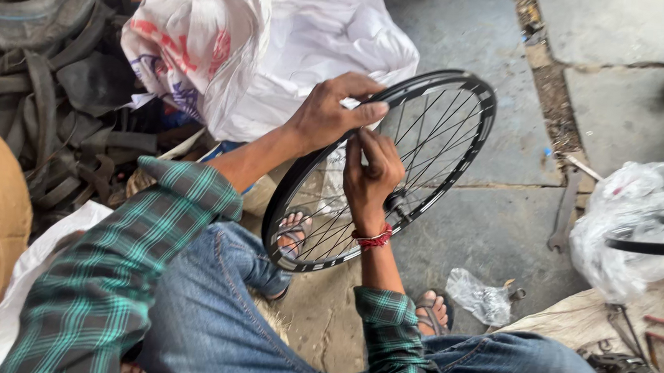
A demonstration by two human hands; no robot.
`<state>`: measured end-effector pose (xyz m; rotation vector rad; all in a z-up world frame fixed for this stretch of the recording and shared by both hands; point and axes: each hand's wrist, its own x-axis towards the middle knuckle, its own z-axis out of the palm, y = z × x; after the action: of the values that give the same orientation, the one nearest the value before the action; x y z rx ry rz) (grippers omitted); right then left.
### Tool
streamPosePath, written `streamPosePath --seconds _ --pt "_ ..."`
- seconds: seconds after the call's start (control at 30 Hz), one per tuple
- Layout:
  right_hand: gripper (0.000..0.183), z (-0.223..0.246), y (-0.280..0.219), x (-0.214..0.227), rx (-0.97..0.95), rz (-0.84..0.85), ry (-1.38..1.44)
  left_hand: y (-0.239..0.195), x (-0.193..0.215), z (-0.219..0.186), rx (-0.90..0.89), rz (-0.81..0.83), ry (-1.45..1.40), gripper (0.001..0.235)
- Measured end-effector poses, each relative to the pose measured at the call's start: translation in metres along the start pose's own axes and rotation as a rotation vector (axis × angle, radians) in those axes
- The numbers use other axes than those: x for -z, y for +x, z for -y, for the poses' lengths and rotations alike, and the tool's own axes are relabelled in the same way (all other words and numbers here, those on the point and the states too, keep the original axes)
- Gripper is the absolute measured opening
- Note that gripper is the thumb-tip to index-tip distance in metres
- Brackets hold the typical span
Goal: The person sits on the ground and adjusts the spokes of a bicycle wheel by hand, tightening and loosening nipples to true the rim. They rotate the wheel to check alignment and continue making fine adjustments to the spoke tension.
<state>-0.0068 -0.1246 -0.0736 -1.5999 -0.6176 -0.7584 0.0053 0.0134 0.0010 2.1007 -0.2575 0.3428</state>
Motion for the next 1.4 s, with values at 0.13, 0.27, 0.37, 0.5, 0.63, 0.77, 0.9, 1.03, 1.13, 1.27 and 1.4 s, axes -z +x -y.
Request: streamPosePath --seconds 0.13,0.27,0.37,0.5,0.63,0.77,0.9,1.03,1.13,1.27,1.4 --pt "0.014 0.001 -0.002 -0.001 -0.144 -0.109 0.086 0.000 -0.007 0.006 0.004 0.003 0.001 0.044" --pt "0.026 0.001 -0.003 0.001 -0.202 -0.050 0.021 0.005 -0.010 0.012 -0.466 -0.044 0.319 0.035" --pt "0.028 0.003 -0.001 0.001 0.067 -0.073 -0.061 0.008 -0.008 0.006 -0.260 -0.050 0.241 0.030" --pt "0.011 0.011 0.004 0.009 -0.017 -0.071 -0.010 0.001 -0.012 -0.015 0.189 -0.018 0.001 0.048" --pt "0.009 0.021 0.011 0.009 -0.299 -0.154 0.110 0.005 -0.013 -0.027 0.127 0.010 -0.046 0.048" --pt "0.016 0.031 0.007 0.012 -0.177 -0.095 0.021 0.003 -0.012 -0.026 0.057 -0.009 -0.021 0.048" --pt "0.012 0.031 0.003 0.020 -0.015 -0.057 0.009 -0.004 -0.015 -0.026 0.112 -0.036 -0.032 0.052" --pt "0.009 0.031 -0.004 0.025 -0.102 -0.145 0.059 -0.014 -0.020 -0.030 0.086 -0.006 -0.041 0.053" --pt "0.014 0.036 -0.011 0.025 -0.280 -0.167 0.074 -0.017 -0.024 -0.033 -0.018 -0.019 0.012 0.054" --pt "0.012 0.046 -0.007 0.032 -0.425 -0.086 0.171 -0.019 -0.028 -0.038 0.095 -0.008 -0.027 0.057" --pt "0.011 0.051 -0.006 0.053 -0.570 0.124 0.154 -0.018 -0.033 -0.031 0.079 -0.026 -0.004 0.060"
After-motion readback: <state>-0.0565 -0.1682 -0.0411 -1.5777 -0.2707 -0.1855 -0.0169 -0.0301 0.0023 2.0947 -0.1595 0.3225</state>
